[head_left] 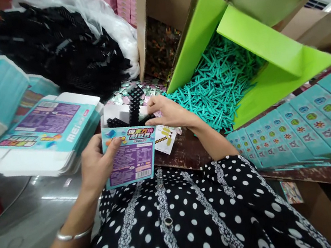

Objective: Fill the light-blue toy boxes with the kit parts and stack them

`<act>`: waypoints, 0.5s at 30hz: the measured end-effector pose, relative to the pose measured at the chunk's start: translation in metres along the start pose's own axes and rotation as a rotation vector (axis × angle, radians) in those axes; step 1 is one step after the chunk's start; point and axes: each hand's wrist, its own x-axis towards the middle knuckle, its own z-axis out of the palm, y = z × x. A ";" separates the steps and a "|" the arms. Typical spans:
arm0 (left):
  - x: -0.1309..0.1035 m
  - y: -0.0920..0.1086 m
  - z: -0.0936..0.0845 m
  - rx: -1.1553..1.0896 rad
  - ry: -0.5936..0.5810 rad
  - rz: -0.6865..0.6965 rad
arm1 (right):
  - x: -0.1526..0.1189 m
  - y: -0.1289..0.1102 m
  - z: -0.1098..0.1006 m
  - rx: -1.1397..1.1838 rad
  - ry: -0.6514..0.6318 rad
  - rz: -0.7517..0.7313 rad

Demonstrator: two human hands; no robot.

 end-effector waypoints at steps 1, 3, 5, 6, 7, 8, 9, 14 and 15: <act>0.001 0.000 0.001 0.000 -0.004 0.006 | 0.000 0.000 -0.005 0.003 -0.066 -0.037; 0.002 -0.003 0.001 -0.013 -0.004 0.001 | -0.002 0.002 -0.014 0.086 -0.113 -0.078; 0.004 -0.008 0.001 -0.075 -0.002 -0.036 | -0.007 0.010 -0.023 0.179 -0.003 -0.052; 0.005 -0.011 -0.001 -0.111 -0.003 -0.056 | -0.011 0.017 -0.029 0.196 0.091 -0.018; 0.006 -0.014 -0.003 -0.136 -0.001 -0.071 | -0.015 0.026 -0.034 0.189 0.187 0.025; 0.006 -0.018 -0.005 -0.148 0.007 -0.080 | -0.021 0.038 -0.039 0.158 0.269 0.076; 0.007 -0.020 -0.008 -0.145 0.021 -0.086 | -0.027 0.051 -0.043 0.110 0.332 0.141; 0.012 -0.022 -0.020 0.034 0.054 -0.154 | -0.057 0.113 -0.035 -0.342 0.248 0.670; 0.012 -0.020 -0.021 0.076 0.037 -0.171 | -0.061 0.121 -0.029 -0.416 0.159 0.735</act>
